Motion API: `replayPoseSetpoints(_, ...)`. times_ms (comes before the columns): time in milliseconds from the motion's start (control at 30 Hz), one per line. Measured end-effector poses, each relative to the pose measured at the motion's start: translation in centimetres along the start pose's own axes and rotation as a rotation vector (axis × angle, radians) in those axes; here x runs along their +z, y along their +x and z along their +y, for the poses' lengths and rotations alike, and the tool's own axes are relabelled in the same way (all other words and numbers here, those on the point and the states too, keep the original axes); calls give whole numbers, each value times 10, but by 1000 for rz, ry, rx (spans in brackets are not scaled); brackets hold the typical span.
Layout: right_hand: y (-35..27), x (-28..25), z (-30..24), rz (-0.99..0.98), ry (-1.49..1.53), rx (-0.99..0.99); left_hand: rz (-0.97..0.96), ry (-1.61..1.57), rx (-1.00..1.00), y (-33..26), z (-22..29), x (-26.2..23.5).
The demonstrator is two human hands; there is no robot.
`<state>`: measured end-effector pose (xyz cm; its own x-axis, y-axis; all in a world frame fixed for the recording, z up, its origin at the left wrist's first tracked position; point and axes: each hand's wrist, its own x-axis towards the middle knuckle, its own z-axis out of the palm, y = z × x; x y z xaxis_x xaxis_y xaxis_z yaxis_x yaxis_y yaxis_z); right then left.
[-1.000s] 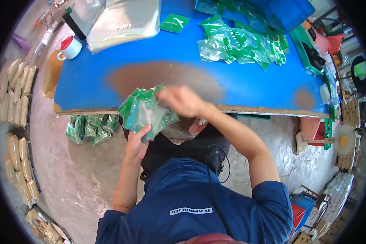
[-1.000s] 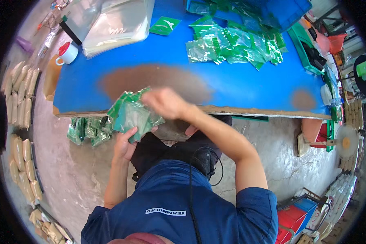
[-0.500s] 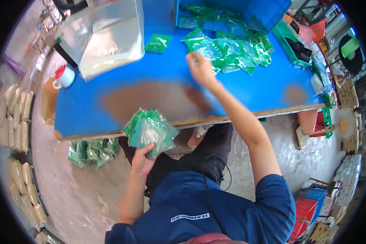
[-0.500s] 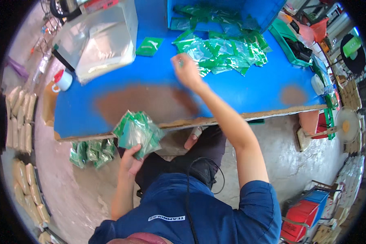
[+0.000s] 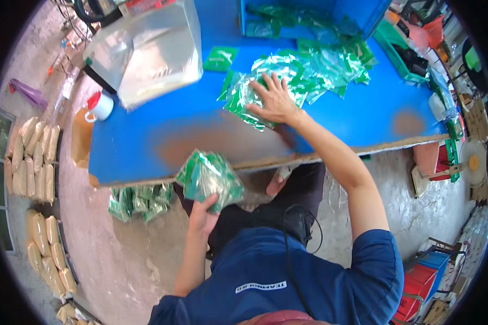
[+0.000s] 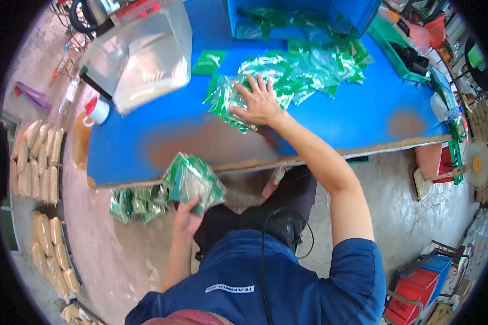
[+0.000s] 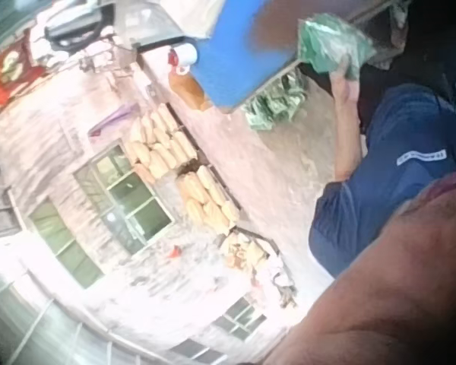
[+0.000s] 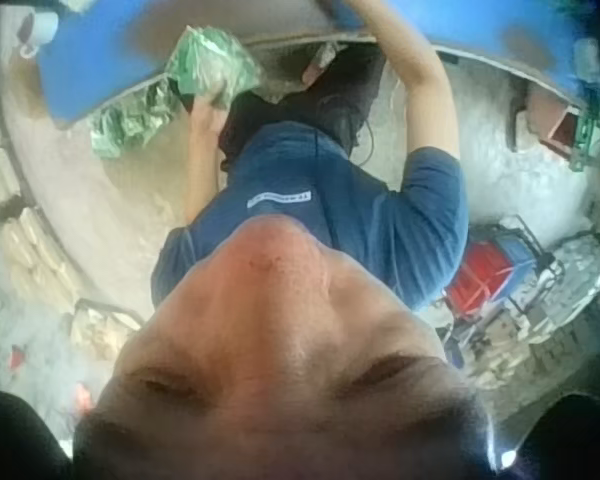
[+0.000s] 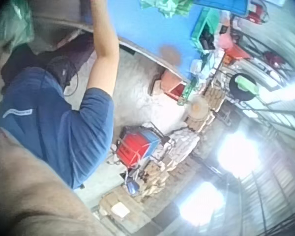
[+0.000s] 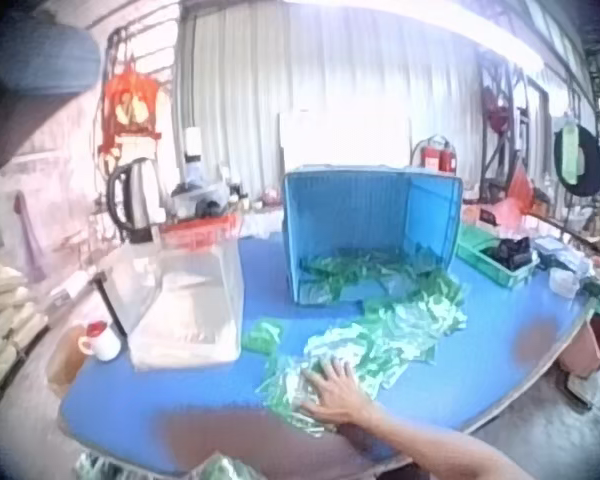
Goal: Packing small green sachets into larger plastic bags in an industrial workshop.
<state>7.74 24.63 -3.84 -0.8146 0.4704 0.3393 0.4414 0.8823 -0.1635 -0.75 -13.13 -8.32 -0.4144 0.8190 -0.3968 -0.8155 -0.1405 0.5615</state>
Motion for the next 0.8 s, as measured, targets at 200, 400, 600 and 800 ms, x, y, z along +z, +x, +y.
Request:
replayPoseSetpoints(200,-92,-36,-78,-20,-5,-80,-3,19,16,-5,16,20)
replayPoseSetpoints(400,-112,-37,-111,-251,664,-477,-10,80,65,1,7,31)
replayPoseSetpoints(600,-69,-13,-95,191,5,-44,-20,-95,-15,-9,8,3)
replayPoseSetpoints(800,-94,-20,-134,-213,735,-589,20,103,147,-18,25,-6)
